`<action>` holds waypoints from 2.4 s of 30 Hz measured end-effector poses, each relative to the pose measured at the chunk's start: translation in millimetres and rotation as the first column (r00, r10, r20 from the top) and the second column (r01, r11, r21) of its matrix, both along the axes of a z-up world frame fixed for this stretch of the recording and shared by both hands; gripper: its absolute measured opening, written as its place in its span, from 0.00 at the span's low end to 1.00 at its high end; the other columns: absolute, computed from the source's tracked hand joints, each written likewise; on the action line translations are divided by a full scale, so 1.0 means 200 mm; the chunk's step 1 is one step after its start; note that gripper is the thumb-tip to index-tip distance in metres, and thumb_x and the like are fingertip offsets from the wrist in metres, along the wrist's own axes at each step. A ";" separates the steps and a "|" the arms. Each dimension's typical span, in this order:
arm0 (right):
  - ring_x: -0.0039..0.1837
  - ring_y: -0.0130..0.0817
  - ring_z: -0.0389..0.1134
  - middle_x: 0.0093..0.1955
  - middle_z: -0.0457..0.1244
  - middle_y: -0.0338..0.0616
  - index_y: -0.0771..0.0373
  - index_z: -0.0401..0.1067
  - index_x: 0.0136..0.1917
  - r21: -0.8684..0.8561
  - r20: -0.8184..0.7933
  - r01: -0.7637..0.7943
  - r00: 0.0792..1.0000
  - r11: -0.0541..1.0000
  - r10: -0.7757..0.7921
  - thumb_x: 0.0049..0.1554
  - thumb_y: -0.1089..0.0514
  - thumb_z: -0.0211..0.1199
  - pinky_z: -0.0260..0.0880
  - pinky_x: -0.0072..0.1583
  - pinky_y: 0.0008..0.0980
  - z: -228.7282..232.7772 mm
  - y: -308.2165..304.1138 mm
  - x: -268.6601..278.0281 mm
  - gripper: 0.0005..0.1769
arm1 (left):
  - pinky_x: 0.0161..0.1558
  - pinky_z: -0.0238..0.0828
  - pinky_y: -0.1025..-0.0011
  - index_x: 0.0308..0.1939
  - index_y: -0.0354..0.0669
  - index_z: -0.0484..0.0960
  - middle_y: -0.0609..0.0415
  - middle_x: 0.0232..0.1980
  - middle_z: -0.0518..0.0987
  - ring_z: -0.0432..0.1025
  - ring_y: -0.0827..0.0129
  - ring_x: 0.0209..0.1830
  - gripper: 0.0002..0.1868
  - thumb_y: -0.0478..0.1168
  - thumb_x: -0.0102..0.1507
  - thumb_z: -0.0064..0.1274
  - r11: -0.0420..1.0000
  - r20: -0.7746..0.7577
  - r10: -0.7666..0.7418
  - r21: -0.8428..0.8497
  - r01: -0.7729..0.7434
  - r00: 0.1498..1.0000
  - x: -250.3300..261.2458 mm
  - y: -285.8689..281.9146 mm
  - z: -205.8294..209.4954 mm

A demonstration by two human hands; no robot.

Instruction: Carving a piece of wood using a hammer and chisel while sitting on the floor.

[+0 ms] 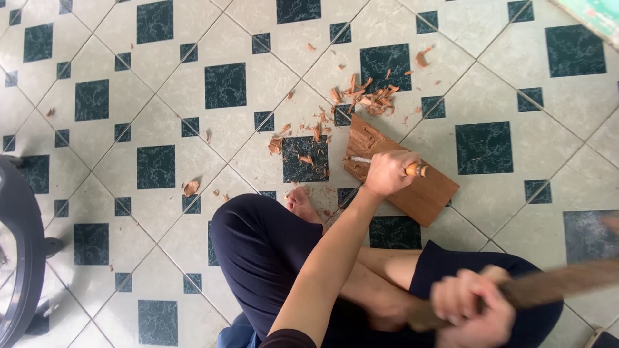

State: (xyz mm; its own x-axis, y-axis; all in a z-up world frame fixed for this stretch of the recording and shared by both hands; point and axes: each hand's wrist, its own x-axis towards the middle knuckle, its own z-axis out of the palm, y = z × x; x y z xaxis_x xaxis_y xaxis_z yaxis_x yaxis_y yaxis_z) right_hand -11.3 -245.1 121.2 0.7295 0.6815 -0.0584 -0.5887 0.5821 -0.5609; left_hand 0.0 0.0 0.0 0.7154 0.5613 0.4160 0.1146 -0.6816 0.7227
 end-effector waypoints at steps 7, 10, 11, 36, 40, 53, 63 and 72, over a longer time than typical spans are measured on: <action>0.21 0.20 0.43 0.24 0.50 0.33 0.63 0.62 0.38 -0.318 -0.315 -0.244 0.939 0.916 0.141 0.63 0.62 0.45 0.46 0.23 0.23 -0.11 0.22 -0.11 0.11 | 0.29 0.59 0.65 0.31 0.45 0.76 0.58 0.26 0.75 0.67 0.60 0.23 0.08 0.37 0.49 0.57 1.000 -0.008 0.001 -0.006 -0.002 1.000 -0.03 0.03 -0.02; 0.21 0.20 0.43 0.23 0.48 0.31 0.58 0.61 0.40 -0.356 -0.270 -0.137 0.962 0.924 0.038 0.61 0.61 0.45 0.45 0.25 0.25 -0.12 0.25 -0.12 0.08 | 0.27 0.59 0.68 0.31 0.43 0.79 0.58 0.24 0.75 0.63 0.63 0.20 0.08 0.34 0.48 0.57 0.998 0.041 0.036 -0.053 -0.034 0.999 -0.01 0.04 -0.05; 0.21 0.20 0.43 0.23 0.48 0.31 0.59 0.61 0.40 -0.391 -0.311 -0.228 0.945 0.892 0.106 0.61 0.61 0.46 0.45 0.24 0.25 -0.14 0.25 -0.14 0.07 | 0.27 0.60 0.68 0.32 0.45 0.79 0.59 0.25 0.76 0.65 0.63 0.20 0.09 0.35 0.47 0.57 0.999 0.018 0.042 -0.035 -0.041 0.999 -0.01 0.03 -0.08; 0.20 0.22 0.44 0.23 0.48 0.35 0.64 0.60 0.43 -0.506 -0.300 -0.342 0.931 0.792 0.210 0.60 0.64 0.47 0.43 0.22 0.26 -0.19 0.22 -0.09 0.03 | 0.28 0.59 0.69 0.31 0.47 0.76 0.60 0.24 0.73 0.64 0.65 0.21 0.11 0.34 0.45 0.56 0.995 0.035 0.098 -0.032 -0.097 0.995 -0.03 0.08 -0.10; 0.22 0.21 0.46 0.24 0.50 0.34 0.64 0.65 0.44 -0.499 -0.145 -0.216 0.976 0.839 0.164 0.60 0.65 0.49 0.47 0.23 0.26 -0.10 0.10 0.06 0.04 | 0.28 0.59 0.69 0.31 0.46 0.76 0.60 0.24 0.74 0.65 0.64 0.21 0.10 0.34 0.46 0.56 0.995 0.034 0.102 -0.026 -0.101 0.994 -0.03 0.07 -0.07; 0.21 0.22 0.44 0.23 0.48 0.35 0.64 0.62 0.40 -0.503 -0.328 -0.263 0.939 0.823 0.100 0.62 0.62 0.48 0.45 0.23 0.27 -0.24 0.17 -0.23 0.08 | 0.28 0.61 0.68 0.32 0.47 0.79 0.60 0.28 0.78 0.68 0.63 0.23 0.11 0.34 0.46 0.57 0.995 0.020 0.098 0.000 -0.098 0.995 -0.04 0.12 -0.10; 0.23 0.19 0.46 0.27 0.49 0.31 0.56 0.65 0.47 -0.333 -0.167 -0.063 0.986 0.941 0.007 0.62 0.62 0.45 0.48 0.25 0.23 -0.22 0.03 0.01 0.07 | 0.28 0.60 0.70 0.29 0.46 0.78 0.61 0.24 0.76 0.66 0.66 0.21 0.07 0.35 0.47 0.58 0.994 0.043 0.102 -0.052 -0.100 0.994 -0.05 0.08 -0.03; 0.21 0.22 0.45 0.24 0.48 0.34 0.56 0.61 0.42 -0.389 -0.035 0.009 0.999 0.921 -0.025 0.61 0.64 0.43 0.46 0.24 0.25 -0.06 -0.13 0.12 0.08 | 0.29 0.60 0.69 0.28 0.47 0.75 0.61 0.26 0.76 0.68 0.64 0.23 0.07 0.34 0.50 0.58 0.997 0.056 -0.059 -0.052 0.062 0.997 0.08 -0.17 -0.01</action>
